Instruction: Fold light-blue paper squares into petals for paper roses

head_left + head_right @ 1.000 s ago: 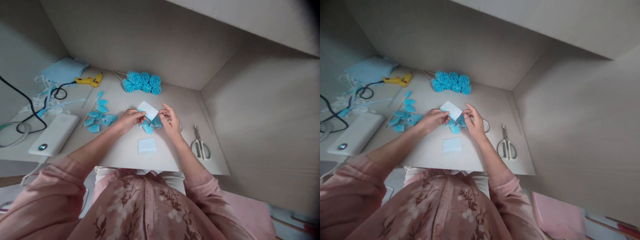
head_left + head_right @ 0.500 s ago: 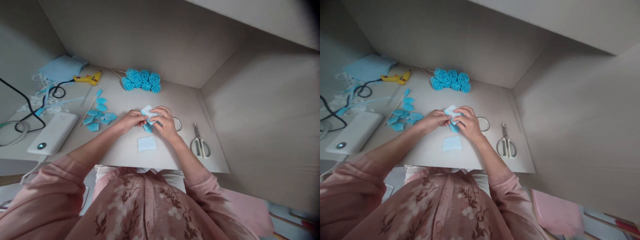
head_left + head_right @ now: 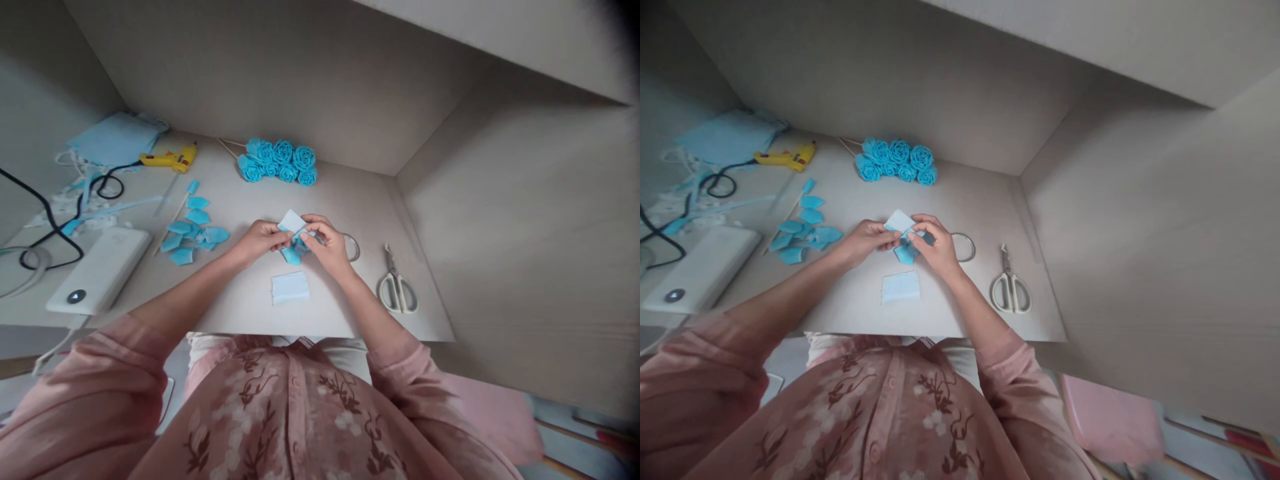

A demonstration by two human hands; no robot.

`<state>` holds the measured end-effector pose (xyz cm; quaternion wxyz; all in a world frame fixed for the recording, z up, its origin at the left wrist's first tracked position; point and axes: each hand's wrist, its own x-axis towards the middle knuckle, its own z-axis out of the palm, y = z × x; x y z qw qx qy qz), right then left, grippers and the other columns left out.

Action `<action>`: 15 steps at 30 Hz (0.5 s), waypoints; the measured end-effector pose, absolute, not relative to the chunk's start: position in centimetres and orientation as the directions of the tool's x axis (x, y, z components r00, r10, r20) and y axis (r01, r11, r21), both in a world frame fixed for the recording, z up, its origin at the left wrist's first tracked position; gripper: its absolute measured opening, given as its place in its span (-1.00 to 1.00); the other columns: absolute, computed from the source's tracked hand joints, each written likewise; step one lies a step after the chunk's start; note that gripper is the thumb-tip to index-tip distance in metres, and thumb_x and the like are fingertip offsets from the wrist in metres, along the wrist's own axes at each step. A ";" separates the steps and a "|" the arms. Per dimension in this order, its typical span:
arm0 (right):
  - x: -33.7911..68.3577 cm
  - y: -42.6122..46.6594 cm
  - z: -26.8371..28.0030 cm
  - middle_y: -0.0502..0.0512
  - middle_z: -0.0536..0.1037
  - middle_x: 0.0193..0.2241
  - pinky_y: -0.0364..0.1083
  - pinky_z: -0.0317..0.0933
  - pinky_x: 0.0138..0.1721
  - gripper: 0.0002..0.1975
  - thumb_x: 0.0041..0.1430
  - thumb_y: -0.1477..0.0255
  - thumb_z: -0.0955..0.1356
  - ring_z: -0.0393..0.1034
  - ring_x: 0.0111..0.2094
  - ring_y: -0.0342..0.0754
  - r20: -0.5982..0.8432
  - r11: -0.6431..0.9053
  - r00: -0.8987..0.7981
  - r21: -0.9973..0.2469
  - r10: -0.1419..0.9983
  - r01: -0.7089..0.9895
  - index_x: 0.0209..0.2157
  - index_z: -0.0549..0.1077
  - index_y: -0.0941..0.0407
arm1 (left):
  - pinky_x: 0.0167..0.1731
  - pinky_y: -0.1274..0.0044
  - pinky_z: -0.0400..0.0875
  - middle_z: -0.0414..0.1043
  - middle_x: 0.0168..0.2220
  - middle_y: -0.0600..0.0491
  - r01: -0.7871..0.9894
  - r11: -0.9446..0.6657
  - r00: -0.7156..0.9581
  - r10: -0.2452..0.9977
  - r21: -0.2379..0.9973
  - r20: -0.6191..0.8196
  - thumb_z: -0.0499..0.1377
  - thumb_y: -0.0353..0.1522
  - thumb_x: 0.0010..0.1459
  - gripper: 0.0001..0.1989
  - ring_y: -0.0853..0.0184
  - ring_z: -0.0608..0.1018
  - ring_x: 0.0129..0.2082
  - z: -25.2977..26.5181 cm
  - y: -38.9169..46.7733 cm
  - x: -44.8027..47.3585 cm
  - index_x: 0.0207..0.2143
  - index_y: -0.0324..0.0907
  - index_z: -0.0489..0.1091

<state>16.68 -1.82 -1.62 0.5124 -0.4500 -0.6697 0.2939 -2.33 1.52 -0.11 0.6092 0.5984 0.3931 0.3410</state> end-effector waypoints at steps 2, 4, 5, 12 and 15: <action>16.6 -1.7 -2.0 0.14 0.55 -0.08 -0.05 0.32 -0.15 -0.77 0.14 0.19 0.42 0.44 -0.12 -0.04 0.361 0.362 -0.048 -0.899 0.931 0.246 -0.36 0.49 0.07 | -0.56 0.58 0.18 0.35 -0.65 0.09 0.056 0.048 0.459 0.886 0.997 -0.068 0.30 -0.13 -0.07 -0.66 0.47 0.32 -0.61 -0.3 1.5 -2.3 -0.62 -0.24 0.44; 16.6 -1.7 -2.1 0.08 0.57 -0.21 -0.09 0.29 -0.25 -0.75 0.12 0.17 0.42 0.41 -0.27 -0.10 0.303 0.302 -0.032 -0.925 0.952 0.232 -0.35 0.48 0.07 | -0.56 0.59 0.17 0.34 -0.65 0.09 0.059 0.048 0.457 0.887 0.997 -0.069 0.30 -0.14 -0.06 -0.66 0.47 0.32 -0.61 -0.4 1.5 -2.3 -0.63 -0.24 0.43; 16.6 -1.7 -2.2 0.04 0.56 -0.30 -0.10 0.27 -0.29 -0.75 0.11 0.18 0.43 0.37 -0.35 -0.13 0.279 0.277 -0.024 -0.931 0.960 0.236 -0.34 0.49 0.08 | -0.56 0.59 0.17 0.34 -0.66 0.09 0.063 0.047 0.458 0.886 0.997 -0.071 0.30 -0.14 -0.06 -0.66 0.47 0.32 -0.61 -0.4 1.5 -2.3 -0.63 -0.24 0.43; 16.3 -1.7 -1.8 0.02 0.52 -0.32 -0.13 0.28 -0.33 -0.62 0.05 0.16 0.46 0.38 -0.33 -0.13 0.241 0.240 -0.007 -0.966 0.971 0.095 -0.16 0.42 0.05 | -0.57 0.58 0.17 0.34 -0.67 0.08 0.088 0.027 0.445 0.893 0.996 -0.063 0.28 -0.08 -0.04 -0.61 0.47 0.31 -0.62 -0.2 1.4 -2.2 -0.63 -0.23 0.43; 16.2 -1.6 -1.7 0.01 0.50 -0.34 -0.10 0.31 -0.31 -0.50 0.03 0.12 0.46 0.40 -0.31 -0.09 0.229 0.229 -0.009 -0.972 0.973 0.048 -0.04 0.38 0.04 | -0.58 0.59 0.16 0.36 -0.64 0.10 0.080 -0.004 0.435 0.900 0.997 -0.031 0.32 -0.08 -0.09 -0.62 0.48 0.31 -0.61 -0.3 1.4 -2.0 -0.61 -0.23 0.43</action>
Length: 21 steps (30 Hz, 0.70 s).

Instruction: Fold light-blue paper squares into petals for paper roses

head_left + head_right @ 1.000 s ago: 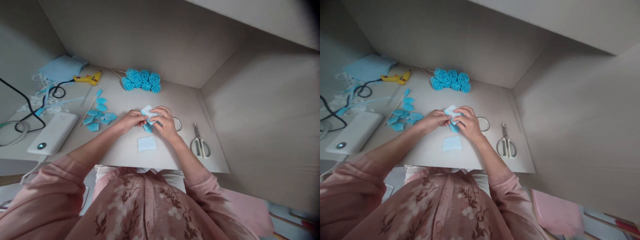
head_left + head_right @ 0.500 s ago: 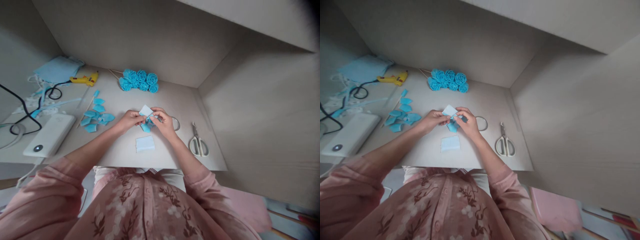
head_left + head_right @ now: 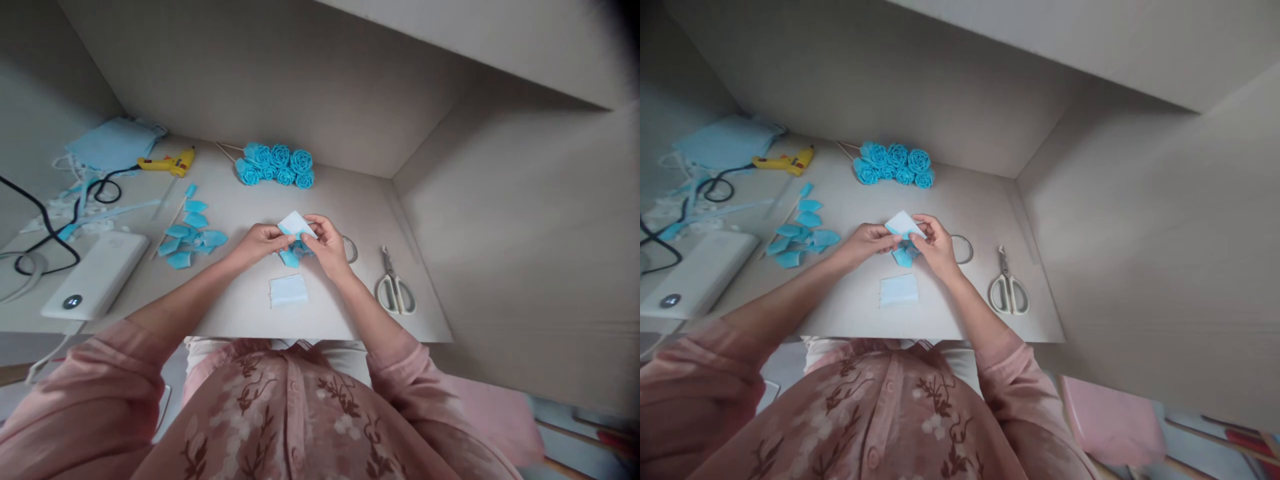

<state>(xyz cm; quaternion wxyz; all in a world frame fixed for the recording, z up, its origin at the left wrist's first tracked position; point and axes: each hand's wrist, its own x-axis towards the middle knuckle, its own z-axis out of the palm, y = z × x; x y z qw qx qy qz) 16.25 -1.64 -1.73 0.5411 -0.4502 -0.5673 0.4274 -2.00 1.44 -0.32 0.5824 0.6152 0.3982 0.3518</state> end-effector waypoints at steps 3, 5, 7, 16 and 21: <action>16.2 -1.6 -1.8 0.00 0.49 -0.36 -0.09 0.33 -0.30 -0.46 0.02 0.11 0.47 0.40 -0.33 -0.09 0.212 0.213 -0.028 -0.977 0.977 0.031 0.00 0.37 0.02 | -0.58 0.60 0.14 0.33 -0.65 0.13 0.078 -0.033 0.419 0.908 0.996 -0.003 0.34 -0.12 -0.11 -0.64 0.49 0.30 -0.61 -0.5 1.6 -1.9 -0.60 -0.23 0.41; 16.2 -1.5 -2.0 0.00 0.50 -0.35 -0.08 0.35 -0.28 -0.42 0.00 0.11 0.48 0.41 -0.33 -0.09 0.197 0.197 -0.057 -0.980 0.979 0.002 0.02 0.36 0.02 | -0.57 0.61 0.14 0.30 -0.66 0.15 0.073 -0.038 0.396 0.918 0.997 0.006 0.33 -0.13 -0.09 -0.65 0.50 0.28 -0.61 -0.4 1.7 -2.0 -0.60 -0.23 0.38; 16.1 -1.4 -2.3 0.03 0.53 -0.31 -0.07 0.37 -0.25 -0.37 -0.03 0.11 0.50 0.43 -0.30 -0.07 0.180 0.178 -0.089 -0.984 0.980 -0.027 0.05 0.33 0.01 | -0.57 0.61 0.17 0.32 -0.63 0.15 0.050 -0.033 0.377 0.926 0.998 0.012 0.32 -0.13 -0.08 -0.66 0.50 0.29 -0.61 -0.3 1.6 -2.0 -0.57 -0.22 0.38; 16.0 -1.1 -2.7 0.14 0.57 -0.07 -0.02 0.42 -0.12 -0.27 -0.07 0.13 0.51 0.50 -0.17 -0.03 0.170 0.168 -0.072 -0.985 0.983 -0.038 0.12 0.30 0.02 | -0.53 0.59 0.25 0.42 -0.54 0.08 -0.021 -0.008 0.399 0.917 1.000 0.016 0.29 -0.09 -0.01 -0.64 0.47 0.36 -0.57 0.0 1.2 -1.9 -0.44 -0.24 0.50; 16.1 -1.5 -2.0 0.04 0.58 -0.26 -0.07 0.37 -0.18 -0.56 -0.03 0.15 0.50 0.45 -0.28 -0.09 0.160 0.155 -0.098 -0.986 0.982 -0.057 -0.14 0.46 0.05 | -0.54 0.57 0.25 0.41 -0.59 0.08 0.002 -0.009 0.378 0.926 1.000 0.007 0.30 -0.12 -0.04 -0.67 0.46 0.35 -0.59 -0.4 1.4 -2.1 -0.51 -0.24 0.49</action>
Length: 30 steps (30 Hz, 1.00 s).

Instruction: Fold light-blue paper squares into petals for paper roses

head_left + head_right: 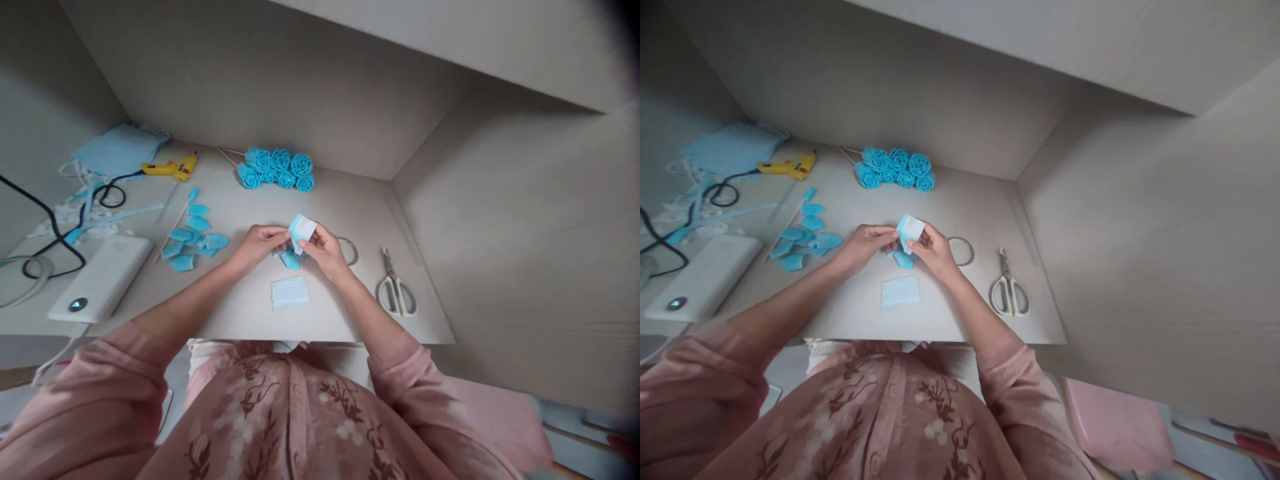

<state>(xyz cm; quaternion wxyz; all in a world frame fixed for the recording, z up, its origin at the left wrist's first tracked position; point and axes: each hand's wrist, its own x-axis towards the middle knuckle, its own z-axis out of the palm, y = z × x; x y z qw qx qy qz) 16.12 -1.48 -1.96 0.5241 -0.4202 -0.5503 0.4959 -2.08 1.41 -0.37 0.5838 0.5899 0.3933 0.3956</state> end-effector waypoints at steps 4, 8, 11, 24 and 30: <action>16.5 -1.7 -1.5 -0.04 0.49 -0.45 -0.13 0.27 -0.34 -0.66 0.06 0.11 0.45 0.32 -0.44 -0.16 0.144 0.143 -0.083 -0.989 0.986 -0.021 -0.26 0.52 0.08 | -0.55 0.58 0.25 0.41 -0.62 0.09 0.034 0.001 0.439 0.898 0.999 -0.016 0.31 -0.16 -0.05 -0.70 0.47 0.35 -0.61 -0.1 1.3 -2.1 -0.52 -0.24 0.50; 16.7 -1.9 -1.5 -0.04 0.50 -0.45 -0.13 0.23 -0.38 -0.69 0.05 0.14 0.46 0.31 -0.46 -0.17 0.169 0.174 -0.062 -0.982 0.984 0.077 -0.31 0.52 0.08 | -0.56 0.60 0.25 0.38 -0.64 0.11 0.080 -0.002 0.490 0.871 0.997 -0.037 0.31 -0.18 -0.04 -0.73 0.47 0.35 -0.62 -0.1 1.1 -2.0 -0.50 -0.23 0.51; 16.6 -2.1 -1.3 -0.01 0.54 -0.36 -0.11 0.26 -0.29 -0.78 0.11 0.22 0.44 0.37 -0.36 -0.14 0.258 0.263 -0.051 -0.949 0.965 0.173 -0.31 0.51 0.06 | -0.58 0.61 0.25 0.39 -0.63 0.11 0.096 -0.019 0.503 0.864 0.995 -0.032 0.30 -0.18 -0.02 -0.73 0.47 0.36 -0.62 -0.2 1.1 -2.0 -0.49 -0.24 0.50; 16.3 -2.5 -0.4 -0.01 0.58 -0.34 -0.11 0.30 -0.22 -0.96 0.16 0.42 0.37 0.42 -0.32 -0.13 0.374 0.357 -0.027 -0.861 0.927 0.361 -0.33 0.49 0.06 | -0.63 0.65 0.20 0.35 -0.68 0.12 0.095 -0.006 0.465 0.885 0.995 -0.039 0.22 -0.25 0.02 -0.76 0.51 0.32 -0.67 -0.1 1.1 -2.1 -0.54 -0.26 0.45; 16.6 -2.3 -0.6 0.03 0.59 -0.29 -0.03 0.33 -0.13 -0.84 0.14 0.56 0.34 0.45 -0.19 -0.05 0.529 0.520 -0.122 -0.719 0.840 0.461 -0.35 0.54 0.03 | -0.64 0.63 0.17 0.35 -0.69 0.11 0.056 0.065 0.408 0.909 0.996 -0.083 0.21 -0.26 -0.02 -0.78 0.50 0.32 -0.69 0.4 1.1 -2.1 -0.55 -0.26 0.44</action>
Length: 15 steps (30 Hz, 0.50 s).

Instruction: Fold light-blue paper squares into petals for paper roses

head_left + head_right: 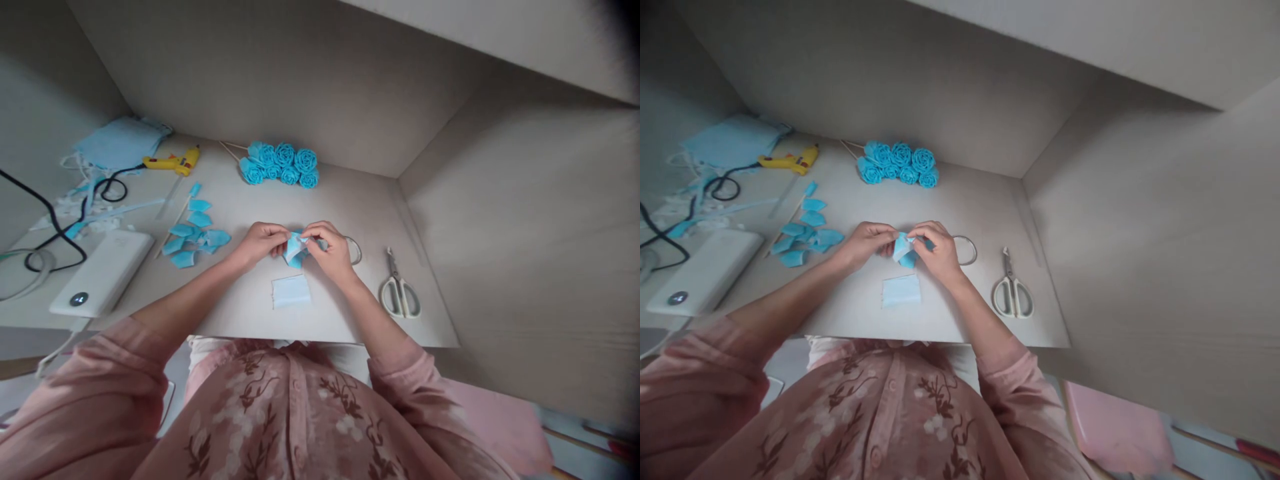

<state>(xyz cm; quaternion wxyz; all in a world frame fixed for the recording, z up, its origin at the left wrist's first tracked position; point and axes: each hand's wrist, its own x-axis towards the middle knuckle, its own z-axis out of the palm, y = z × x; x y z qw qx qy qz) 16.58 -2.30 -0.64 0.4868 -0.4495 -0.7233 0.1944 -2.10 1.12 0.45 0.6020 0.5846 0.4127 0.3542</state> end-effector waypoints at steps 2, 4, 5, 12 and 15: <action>16.6 -2.2 -0.7 0.04 0.61 -0.26 0.00 0.32 -0.07 -0.83 0.13 0.57 0.35 0.46 -0.15 -0.04 0.543 0.542 -0.150 -0.692 0.826 0.476 -0.35 0.54 0.02 | -0.64 0.62 0.18 0.35 -0.70 0.11 0.041 0.070 0.408 0.910 0.997 -0.081 0.22 -0.24 -0.03 -0.75 0.50 0.32 -0.69 0.6 1.1 -2.1 -0.57 -0.26 0.44; 16.7 -2.2 -0.7 0.05 0.61 -0.23 0.01 0.31 -0.03 -0.81 0.12 0.59 0.35 0.46 -0.14 -0.03 0.549 0.553 -0.165 -0.683 0.819 0.477 -0.35 0.55 0.03 | -0.63 0.62 0.18 0.34 -0.69 0.11 0.031 0.064 0.415 0.907 0.997 -0.071 0.23 -0.21 -0.03 -0.73 0.50 0.32 -0.68 0.6 1.1 -2.1 -0.58 -0.26 0.42; 16.7 -2.2 -0.7 0.06 0.61 -0.23 0.01 0.31 -0.03 -0.81 0.12 0.60 0.34 0.47 -0.13 -0.03 0.550 0.557 -0.168 -0.682 0.818 0.474 -0.35 0.55 0.03 | -0.63 0.62 0.18 0.34 -0.69 0.11 0.025 0.061 0.419 0.905 0.998 -0.066 0.23 -0.20 -0.03 -0.72 0.50 0.32 -0.68 0.6 1.1 -2.1 -0.58 -0.26 0.42; 16.7 -2.2 -0.6 0.05 0.62 -0.22 0.02 0.31 -0.03 -0.80 0.11 0.60 0.34 0.47 -0.13 -0.02 0.529 0.532 -0.162 -0.685 0.833 0.497 -0.35 0.55 0.02 | -0.63 0.63 0.19 0.34 -0.70 0.12 0.002 0.038 0.431 0.901 0.999 -0.035 0.29 -0.11 -0.03 -0.63 0.51 0.32 -0.67 0.5 1.2 -2.0 -0.60 -0.25 0.40; 16.7 -2.2 -0.6 0.05 0.62 -0.22 0.01 0.32 -0.03 -0.81 0.13 0.58 0.34 0.47 -0.13 -0.02 0.535 0.538 -0.167 -0.677 0.828 0.502 -0.35 0.55 0.02 | -0.64 0.63 0.19 0.32 -0.71 0.14 -0.009 0.036 0.423 0.906 0.999 -0.029 0.32 -0.10 -0.05 -0.63 0.51 0.32 -0.68 0.4 1.2 -2.0 -0.55 -0.24 0.42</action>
